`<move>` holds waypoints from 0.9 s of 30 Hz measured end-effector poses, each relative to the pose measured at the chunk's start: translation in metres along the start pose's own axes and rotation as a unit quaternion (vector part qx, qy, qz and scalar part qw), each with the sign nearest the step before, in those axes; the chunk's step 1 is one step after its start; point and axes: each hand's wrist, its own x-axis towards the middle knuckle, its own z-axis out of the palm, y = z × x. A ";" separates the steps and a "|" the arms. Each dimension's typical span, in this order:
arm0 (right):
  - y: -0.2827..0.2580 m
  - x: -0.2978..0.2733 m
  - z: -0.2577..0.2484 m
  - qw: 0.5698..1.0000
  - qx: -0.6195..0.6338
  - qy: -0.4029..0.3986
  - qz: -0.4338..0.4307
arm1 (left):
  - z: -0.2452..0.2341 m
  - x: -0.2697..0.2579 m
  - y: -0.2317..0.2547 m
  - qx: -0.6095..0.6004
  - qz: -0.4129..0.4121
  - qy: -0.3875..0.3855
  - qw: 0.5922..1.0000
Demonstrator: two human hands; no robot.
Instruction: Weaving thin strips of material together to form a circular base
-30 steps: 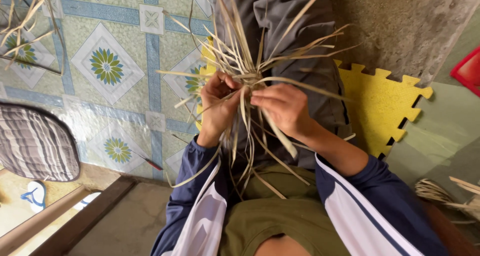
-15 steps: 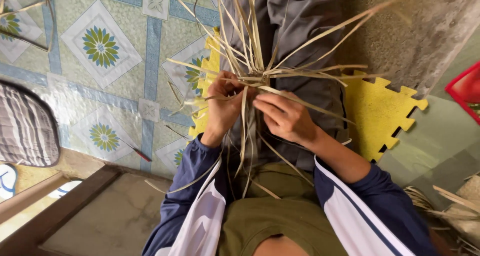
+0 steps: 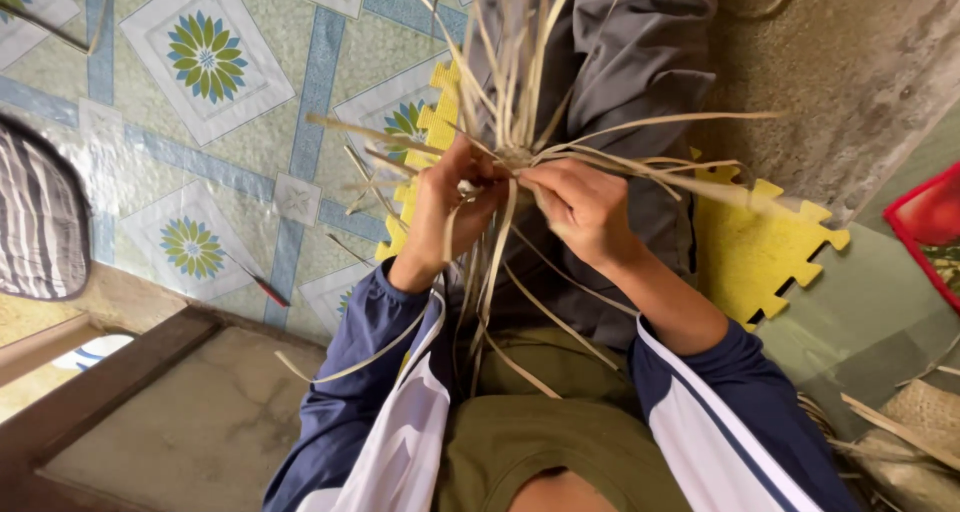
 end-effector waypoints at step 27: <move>-0.027 -0.009 -0.011 0.977 0.057 -0.169 0.117 | 0.004 -0.011 -0.009 -0.040 -0.079 0.026 0.996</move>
